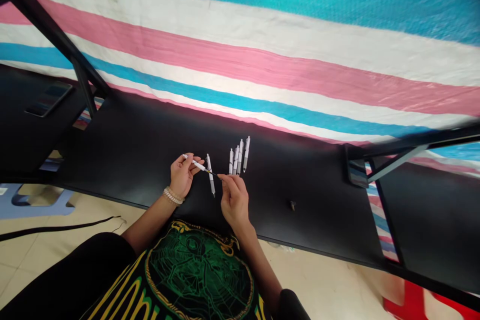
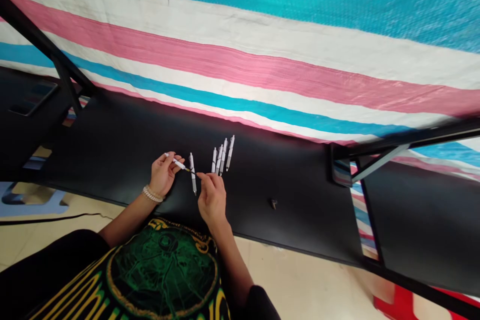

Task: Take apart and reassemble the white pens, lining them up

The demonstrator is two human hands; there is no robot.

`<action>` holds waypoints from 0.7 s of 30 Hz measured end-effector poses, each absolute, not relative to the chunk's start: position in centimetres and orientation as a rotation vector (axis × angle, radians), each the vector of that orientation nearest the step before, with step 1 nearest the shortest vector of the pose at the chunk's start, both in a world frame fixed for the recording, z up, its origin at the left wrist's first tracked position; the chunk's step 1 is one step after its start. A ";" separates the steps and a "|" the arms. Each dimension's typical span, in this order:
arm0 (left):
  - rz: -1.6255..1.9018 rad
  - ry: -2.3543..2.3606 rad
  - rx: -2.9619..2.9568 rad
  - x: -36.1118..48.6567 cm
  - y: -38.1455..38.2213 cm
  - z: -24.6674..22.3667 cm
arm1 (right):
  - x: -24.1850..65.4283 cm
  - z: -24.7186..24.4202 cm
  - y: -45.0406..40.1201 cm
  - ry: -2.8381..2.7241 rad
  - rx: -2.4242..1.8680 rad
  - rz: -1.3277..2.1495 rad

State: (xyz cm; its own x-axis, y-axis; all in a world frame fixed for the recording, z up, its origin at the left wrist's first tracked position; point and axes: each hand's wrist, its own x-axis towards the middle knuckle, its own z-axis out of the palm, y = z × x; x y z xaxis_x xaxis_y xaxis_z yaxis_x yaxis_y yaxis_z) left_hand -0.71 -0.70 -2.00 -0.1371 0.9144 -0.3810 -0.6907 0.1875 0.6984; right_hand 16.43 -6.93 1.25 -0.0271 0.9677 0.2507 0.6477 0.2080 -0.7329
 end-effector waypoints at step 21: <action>1.376 0.998 0.438 -0.3 -0.9 -1.6 | 13.7 0.7 -5.7 -1.597 -1.479 0.797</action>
State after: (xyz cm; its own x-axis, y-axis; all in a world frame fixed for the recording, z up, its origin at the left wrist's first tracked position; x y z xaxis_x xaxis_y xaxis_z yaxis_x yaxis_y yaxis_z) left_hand -0.26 -0.87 -1.59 -0.1099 0.9383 -0.3279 -0.6026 0.1994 0.7727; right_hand 13.66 -5.67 0.70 0.0043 0.9906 0.1369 0.4858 0.1176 -0.8661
